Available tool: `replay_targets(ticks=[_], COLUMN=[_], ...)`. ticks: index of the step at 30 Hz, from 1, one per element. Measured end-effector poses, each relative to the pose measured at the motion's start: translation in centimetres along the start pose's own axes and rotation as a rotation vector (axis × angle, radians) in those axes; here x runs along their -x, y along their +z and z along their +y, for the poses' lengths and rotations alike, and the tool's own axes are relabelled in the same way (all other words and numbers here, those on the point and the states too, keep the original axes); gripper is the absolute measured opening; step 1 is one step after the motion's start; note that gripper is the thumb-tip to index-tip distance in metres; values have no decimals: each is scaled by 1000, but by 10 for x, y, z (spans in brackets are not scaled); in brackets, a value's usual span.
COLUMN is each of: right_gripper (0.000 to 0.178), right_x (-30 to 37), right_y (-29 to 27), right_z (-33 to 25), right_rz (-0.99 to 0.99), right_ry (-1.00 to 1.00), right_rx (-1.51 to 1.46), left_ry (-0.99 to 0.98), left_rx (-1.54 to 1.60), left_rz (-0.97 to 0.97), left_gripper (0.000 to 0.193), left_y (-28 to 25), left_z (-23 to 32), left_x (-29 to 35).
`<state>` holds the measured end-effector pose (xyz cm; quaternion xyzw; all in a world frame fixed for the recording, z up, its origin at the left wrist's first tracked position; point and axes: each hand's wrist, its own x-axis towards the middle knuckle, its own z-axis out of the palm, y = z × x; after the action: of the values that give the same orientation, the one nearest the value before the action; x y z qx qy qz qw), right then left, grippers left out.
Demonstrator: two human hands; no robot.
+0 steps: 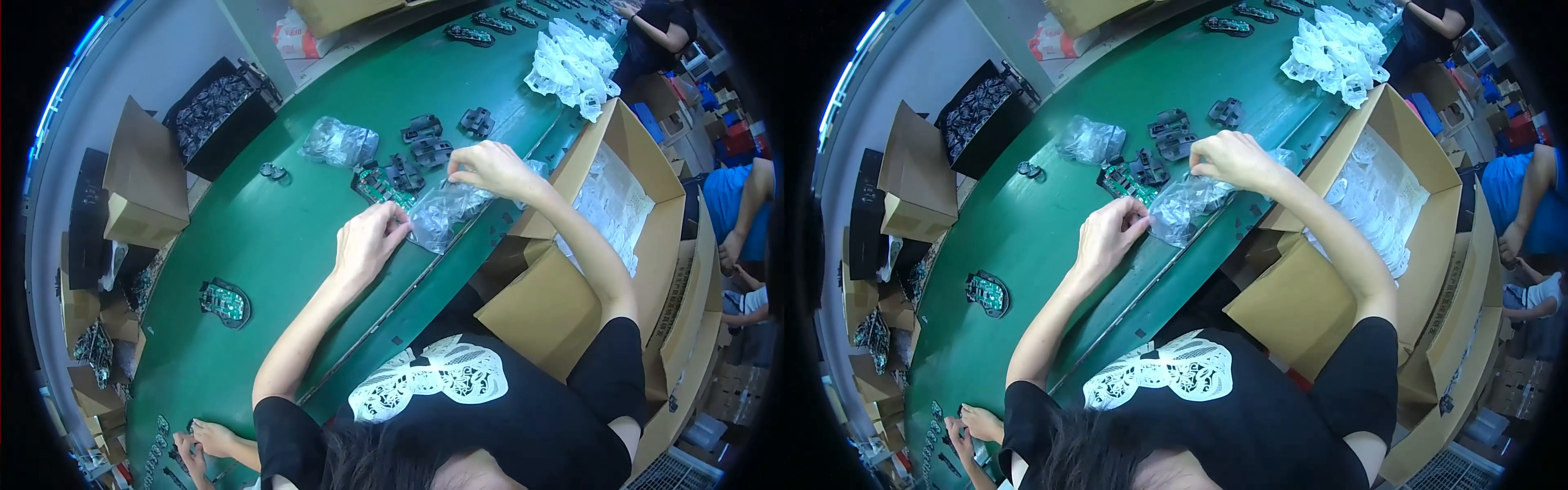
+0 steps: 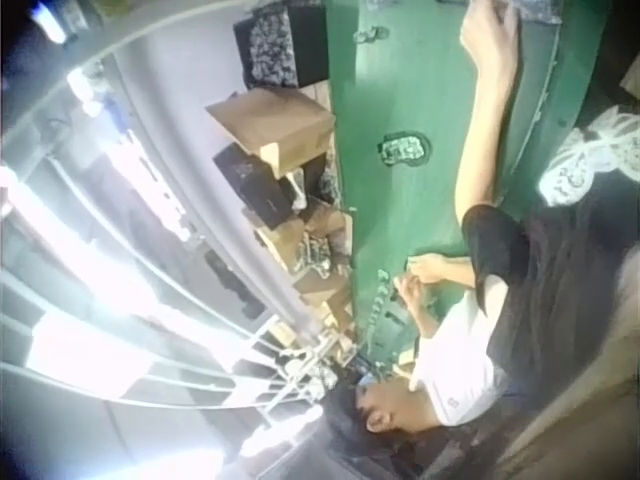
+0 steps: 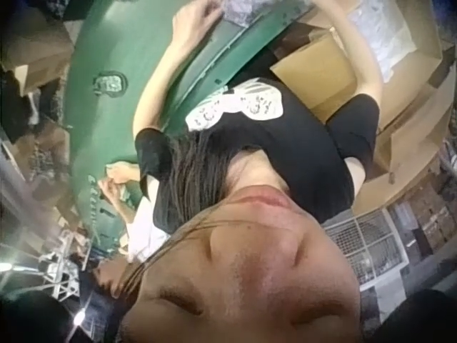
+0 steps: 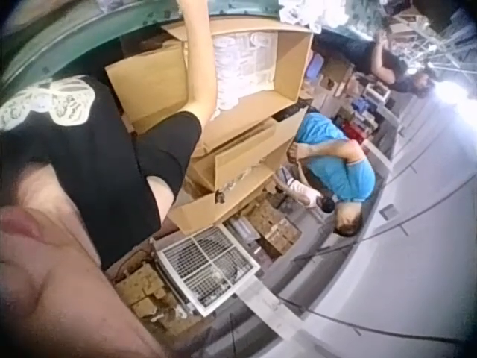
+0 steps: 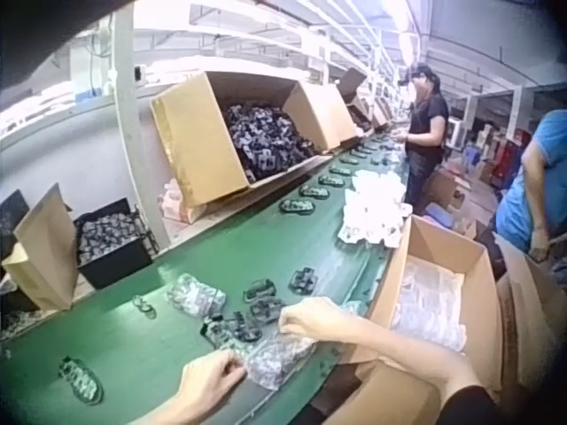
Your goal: The person unpacks computer mouse components from plastic bags, organizes parts in boxes and along the conveyor belt, and assembles scroll wheels onto the mouse circuit boards by hand.
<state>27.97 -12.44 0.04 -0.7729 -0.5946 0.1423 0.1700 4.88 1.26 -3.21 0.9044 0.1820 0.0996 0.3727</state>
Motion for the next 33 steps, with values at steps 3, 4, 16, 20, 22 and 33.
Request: replay_targets(ticks=[3,4,16,20,22,33], right_gripper=[18,18,17,18,19,33], right_x=[0,2,4,-2,2,-7], right_y=[-5,-7,-44,-65,-68,-66], right_z=[3,3,-3,3,0,3], right_rz=[-71,-70,527,552,471,449], right_ry=[44,43,-101,-81,27,167], right_rx=[-13,-12,35,-31,-87,-469], left_ry=[95,153,354,240,324,249], left_rx=[-86,-126,-115,92,45,165], left_rz=[-19,28,333,269,349,366], left_gripper=[17,16,16,24,22,30], left_y=[-4,-9,-62,-72,-76,-69], left_z=[-1,3,38,37,41,55], left_x=[-3,-4,-78,-102,-103,-109])
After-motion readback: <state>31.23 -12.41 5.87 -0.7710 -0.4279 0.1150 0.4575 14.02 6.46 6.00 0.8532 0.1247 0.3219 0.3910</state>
